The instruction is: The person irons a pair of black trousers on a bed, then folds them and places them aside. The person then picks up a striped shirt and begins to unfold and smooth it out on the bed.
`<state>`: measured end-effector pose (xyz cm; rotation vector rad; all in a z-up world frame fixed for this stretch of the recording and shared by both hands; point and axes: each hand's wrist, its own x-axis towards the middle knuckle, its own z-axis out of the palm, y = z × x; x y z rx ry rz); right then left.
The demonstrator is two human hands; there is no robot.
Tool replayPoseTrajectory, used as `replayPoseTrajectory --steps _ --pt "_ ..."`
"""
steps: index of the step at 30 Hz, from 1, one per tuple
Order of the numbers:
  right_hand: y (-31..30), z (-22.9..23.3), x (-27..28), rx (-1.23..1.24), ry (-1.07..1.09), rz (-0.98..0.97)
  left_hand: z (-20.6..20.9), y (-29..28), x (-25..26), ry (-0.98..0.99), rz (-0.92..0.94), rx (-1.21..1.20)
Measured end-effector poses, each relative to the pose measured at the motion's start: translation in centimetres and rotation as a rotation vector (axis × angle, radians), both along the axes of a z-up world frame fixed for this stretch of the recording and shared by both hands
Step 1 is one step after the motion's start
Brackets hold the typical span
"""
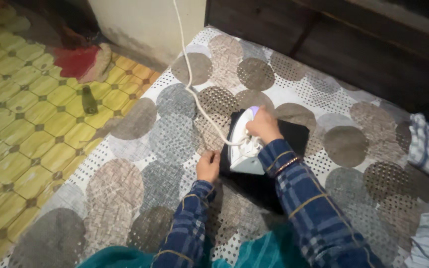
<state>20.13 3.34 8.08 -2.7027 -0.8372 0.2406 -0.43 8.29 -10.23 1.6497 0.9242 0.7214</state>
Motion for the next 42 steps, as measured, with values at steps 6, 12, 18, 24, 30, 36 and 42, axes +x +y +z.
replayPoseTrajectory --steps 6,12,18,24,30,36,42 --pt "0.6 2.5 -0.4 -0.047 0.016 0.005 -0.5 0.5 -0.8 -0.066 -0.078 -0.039" --pt "-1.9 1.0 -1.1 -0.029 0.018 0.064 -1.1 0.9 -0.5 -0.114 -0.098 -0.093" --pt "-6.2 0.9 -5.0 -0.036 0.064 0.121 -2.1 1.1 -0.2 -0.098 -0.1 -0.158" --pt "-9.0 2.8 -9.8 0.014 0.058 0.187 -2.7 2.0 0.2 -0.279 -0.145 -0.2" --pt "-8.1 2.8 -9.1 0.024 0.027 0.193 -3.0 1.2 0.1 -0.173 -0.069 -0.249" --pt "-5.0 2.2 -5.8 -0.016 0.032 0.147 -3.2 1.1 0.0 -0.151 -0.084 -0.168" --pt "-1.6 1.1 -2.5 0.002 0.02 0.175 -1.9 0.4 -0.5 -0.071 -0.07 -0.143"
